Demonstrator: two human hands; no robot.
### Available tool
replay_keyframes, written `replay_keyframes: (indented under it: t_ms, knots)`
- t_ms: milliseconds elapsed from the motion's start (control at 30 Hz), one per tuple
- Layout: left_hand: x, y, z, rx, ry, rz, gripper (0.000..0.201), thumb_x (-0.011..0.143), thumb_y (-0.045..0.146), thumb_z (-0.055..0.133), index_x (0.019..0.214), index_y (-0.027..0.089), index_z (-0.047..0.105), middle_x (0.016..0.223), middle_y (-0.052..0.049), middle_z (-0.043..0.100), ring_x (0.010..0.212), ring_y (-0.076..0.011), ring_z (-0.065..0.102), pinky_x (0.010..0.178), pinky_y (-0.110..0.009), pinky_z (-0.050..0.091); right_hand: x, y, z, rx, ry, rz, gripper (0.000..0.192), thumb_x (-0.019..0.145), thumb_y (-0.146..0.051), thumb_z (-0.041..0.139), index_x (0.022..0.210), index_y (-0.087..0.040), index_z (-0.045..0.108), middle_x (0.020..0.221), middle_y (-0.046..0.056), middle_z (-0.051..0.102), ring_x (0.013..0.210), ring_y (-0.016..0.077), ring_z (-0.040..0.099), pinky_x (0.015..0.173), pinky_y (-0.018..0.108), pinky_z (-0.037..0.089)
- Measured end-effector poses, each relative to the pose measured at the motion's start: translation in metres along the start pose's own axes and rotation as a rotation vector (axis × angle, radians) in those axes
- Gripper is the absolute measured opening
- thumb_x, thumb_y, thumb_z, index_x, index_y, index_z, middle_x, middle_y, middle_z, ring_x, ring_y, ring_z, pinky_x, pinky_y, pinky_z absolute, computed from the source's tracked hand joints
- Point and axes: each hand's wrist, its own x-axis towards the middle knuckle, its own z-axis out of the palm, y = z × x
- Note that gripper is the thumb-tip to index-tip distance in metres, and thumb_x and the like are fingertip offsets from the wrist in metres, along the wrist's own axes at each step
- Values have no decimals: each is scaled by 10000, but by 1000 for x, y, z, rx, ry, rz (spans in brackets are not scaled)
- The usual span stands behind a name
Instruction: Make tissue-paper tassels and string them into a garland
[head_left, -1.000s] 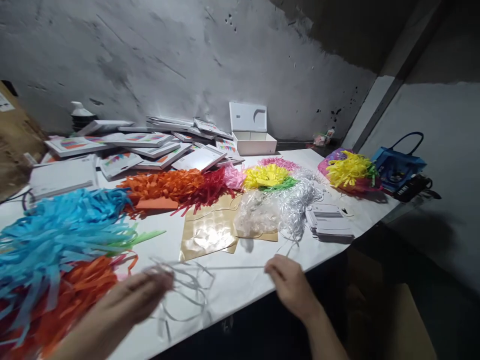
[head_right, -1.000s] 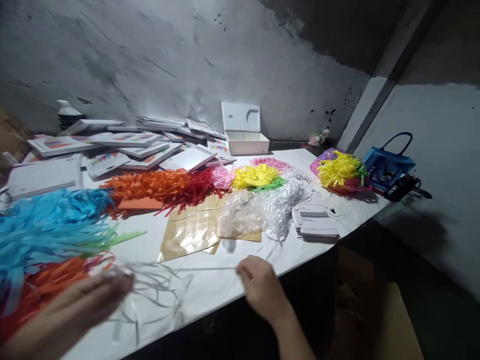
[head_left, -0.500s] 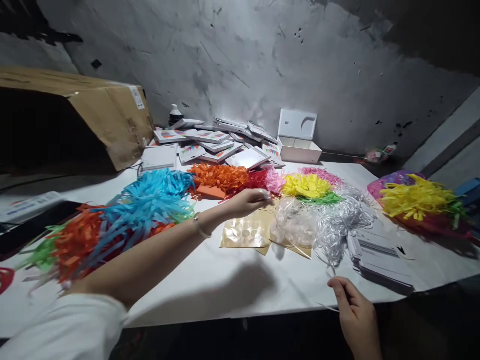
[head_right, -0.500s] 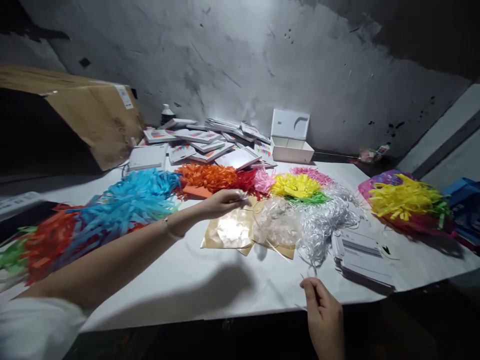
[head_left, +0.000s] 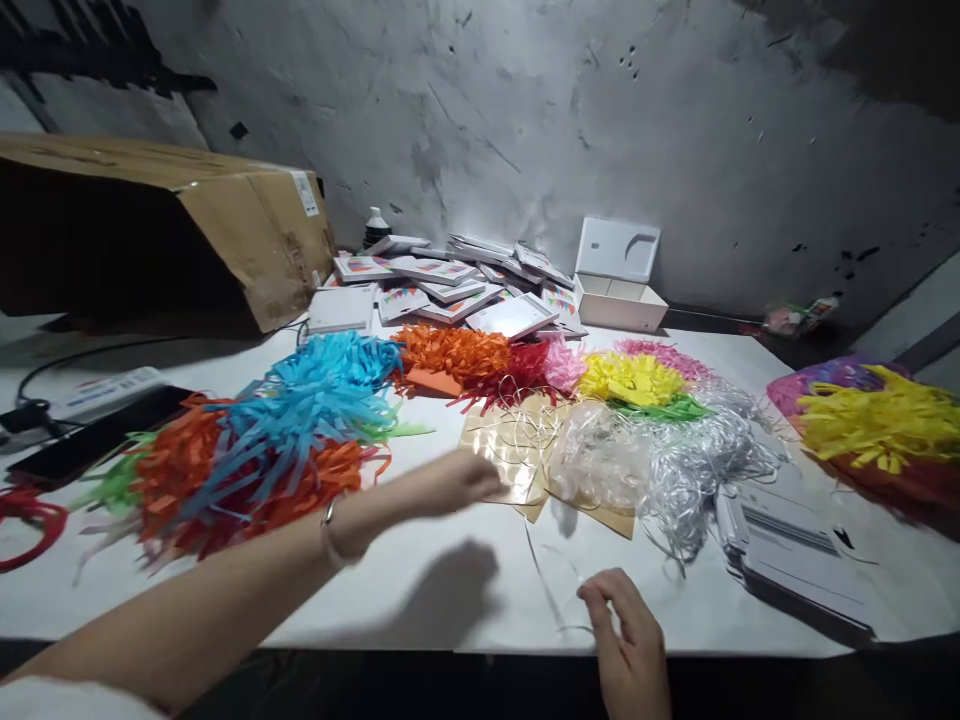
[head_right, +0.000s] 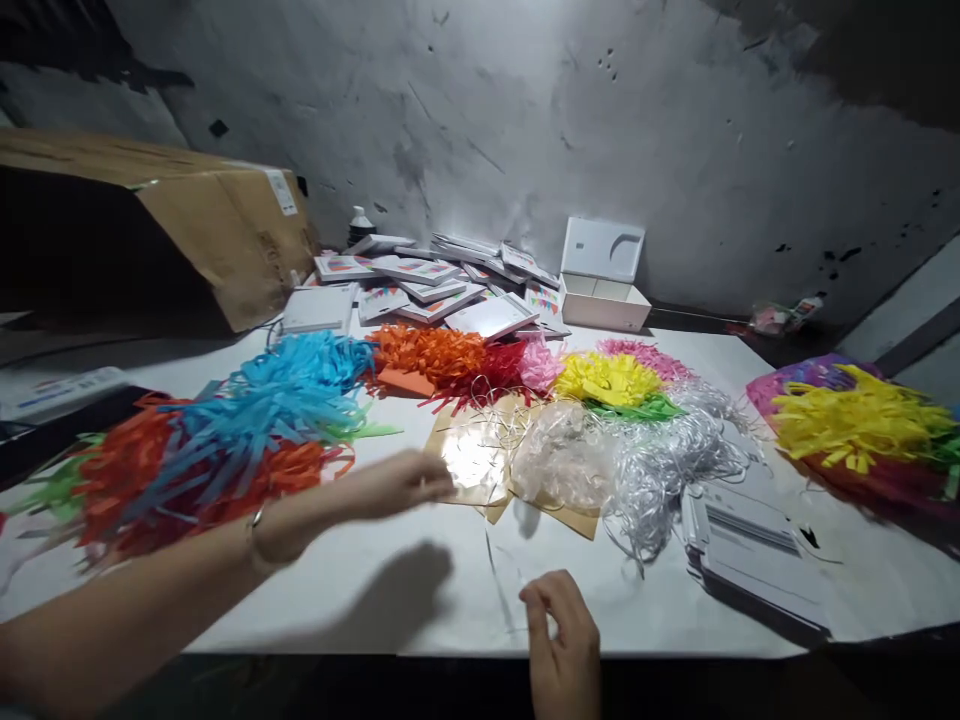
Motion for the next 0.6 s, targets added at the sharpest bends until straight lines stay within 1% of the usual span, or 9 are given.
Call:
replay_keyframes:
  t_ms: [67,100,200,267,333,433,467,533,600]
  knots:
    - [-33,5,43,-158,-105,-37,399,977,493,498,950,172,733,860,-54,725,729,-173,656,632,-251,496,7,-12,24,-12,-88,-191,232,1002,-234,461,819,-217,602,782,18,587,743,159,599,687,254,490]
    - [-45,7,64,-452,-120,-69,414,959,532,519,1039,180,720,981,-71,723,836,-188,656,710,-262,501,9,-18,37,-38,-131,-294,202,992,-179,459,862,-214,610,812,28,604,764,164,601,698,265,495]
    - [-67,2,105,-1082,216,-233,457,851,612,651,952,167,687,898,-44,674,819,-163,593,751,-253,454,8,-31,71,-105,-229,-543,197,959,-98,458,910,-203,618,837,50,633,768,181,592,709,307,508]
    - [-77,-8,109,-1240,475,-280,463,815,625,684,863,166,643,757,2,595,724,-137,531,704,-239,424,6,-36,84,-109,-264,-576,189,961,-109,469,908,-201,625,841,55,626,785,190,603,721,323,521]
    - [-90,-18,98,-1186,575,-278,457,841,636,635,825,181,611,626,54,461,610,-119,439,638,-234,397,8,-39,91,-109,-254,-554,163,972,-158,498,1032,-203,643,982,90,641,935,217,638,802,346,545]
    - [-117,-24,73,-741,386,-204,368,933,530,543,827,193,648,610,53,460,603,-129,439,639,-243,398,18,-46,101,-97,-279,-609,419,979,-306,535,1383,-199,508,1322,162,575,1237,294,565,1013,446,498]
    - [-126,-23,65,-571,298,-166,322,952,459,529,822,196,663,657,33,531,642,-138,484,660,-246,410,22,-48,106,-71,-345,-637,500,973,-352,547,1440,-197,454,1326,161,586,1231,297,577,1027,451,492]
    - [-144,-23,53,-310,195,-106,278,966,346,502,805,198,674,758,1,637,716,-155,556,695,-250,434,27,-52,120,15,-557,-638,519,966,-393,560,1442,-211,459,1145,109,687,1024,237,683,917,349,555]
    - [-160,-29,43,-190,210,-115,308,987,323,462,806,200,679,763,-13,671,705,-159,591,683,-246,456,29,-51,135,101,-724,-536,310,986,-385,522,1245,-245,621,867,22,713,727,151,691,693,213,558]
